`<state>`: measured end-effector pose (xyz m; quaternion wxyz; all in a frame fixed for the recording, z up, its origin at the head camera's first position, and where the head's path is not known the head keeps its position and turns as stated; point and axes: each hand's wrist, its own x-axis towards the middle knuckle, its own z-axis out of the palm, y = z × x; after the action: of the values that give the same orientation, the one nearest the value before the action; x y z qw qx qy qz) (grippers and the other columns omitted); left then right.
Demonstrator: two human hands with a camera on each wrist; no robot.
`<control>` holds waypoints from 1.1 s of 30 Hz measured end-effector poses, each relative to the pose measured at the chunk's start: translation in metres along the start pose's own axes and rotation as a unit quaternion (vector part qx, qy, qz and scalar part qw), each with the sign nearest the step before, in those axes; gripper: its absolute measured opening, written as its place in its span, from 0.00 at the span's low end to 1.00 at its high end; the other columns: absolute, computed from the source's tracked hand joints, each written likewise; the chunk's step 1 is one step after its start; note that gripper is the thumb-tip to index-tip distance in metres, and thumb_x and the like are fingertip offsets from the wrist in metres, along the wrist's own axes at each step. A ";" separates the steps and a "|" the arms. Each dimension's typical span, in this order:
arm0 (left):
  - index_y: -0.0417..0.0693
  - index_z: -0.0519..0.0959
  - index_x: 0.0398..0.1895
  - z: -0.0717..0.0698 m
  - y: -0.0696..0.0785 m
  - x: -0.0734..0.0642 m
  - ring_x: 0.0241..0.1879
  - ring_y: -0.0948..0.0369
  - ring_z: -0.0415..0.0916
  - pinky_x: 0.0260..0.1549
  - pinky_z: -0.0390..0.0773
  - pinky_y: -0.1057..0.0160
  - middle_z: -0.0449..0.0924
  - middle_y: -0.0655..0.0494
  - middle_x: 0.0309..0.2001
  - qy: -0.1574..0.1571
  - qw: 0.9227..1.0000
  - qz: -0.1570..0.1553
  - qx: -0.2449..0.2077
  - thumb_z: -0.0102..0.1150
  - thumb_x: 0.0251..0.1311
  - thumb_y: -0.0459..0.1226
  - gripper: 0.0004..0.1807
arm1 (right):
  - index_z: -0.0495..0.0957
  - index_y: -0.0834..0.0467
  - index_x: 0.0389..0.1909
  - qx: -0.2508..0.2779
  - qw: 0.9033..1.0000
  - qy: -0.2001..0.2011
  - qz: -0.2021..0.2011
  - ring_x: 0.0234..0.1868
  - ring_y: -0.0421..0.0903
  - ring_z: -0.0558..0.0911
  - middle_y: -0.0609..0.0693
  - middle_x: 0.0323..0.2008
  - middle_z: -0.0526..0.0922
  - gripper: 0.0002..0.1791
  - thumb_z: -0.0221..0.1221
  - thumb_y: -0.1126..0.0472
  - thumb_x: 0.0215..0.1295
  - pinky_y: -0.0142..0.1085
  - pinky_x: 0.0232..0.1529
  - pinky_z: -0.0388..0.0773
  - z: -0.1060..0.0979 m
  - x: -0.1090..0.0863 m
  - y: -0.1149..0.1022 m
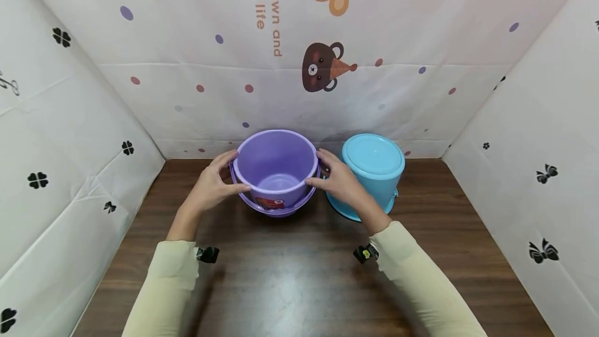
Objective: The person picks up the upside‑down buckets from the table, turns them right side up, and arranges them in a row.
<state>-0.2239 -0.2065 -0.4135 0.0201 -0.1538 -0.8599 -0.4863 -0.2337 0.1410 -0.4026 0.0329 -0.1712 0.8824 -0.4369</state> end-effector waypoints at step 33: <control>0.40 0.58 0.80 -0.012 -0.008 0.029 0.75 0.43 0.62 0.71 0.65 0.40 0.57 0.39 0.79 -0.017 0.999 -0.022 0.031 0.81 0.51 0.45 0.57 | 0.57 0.67 0.79 0.042 0.999 0.000 0.006 0.79 0.59 0.62 0.64 0.80 0.54 0.49 0.72 0.56 0.64 0.47 0.75 0.67 -0.001 0.030 -0.001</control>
<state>-0.2554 -0.2137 -0.4088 -0.0005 -0.1427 -0.8780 -0.4570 -0.2619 0.1305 -0.3983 0.0422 -0.1643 0.8644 -0.4733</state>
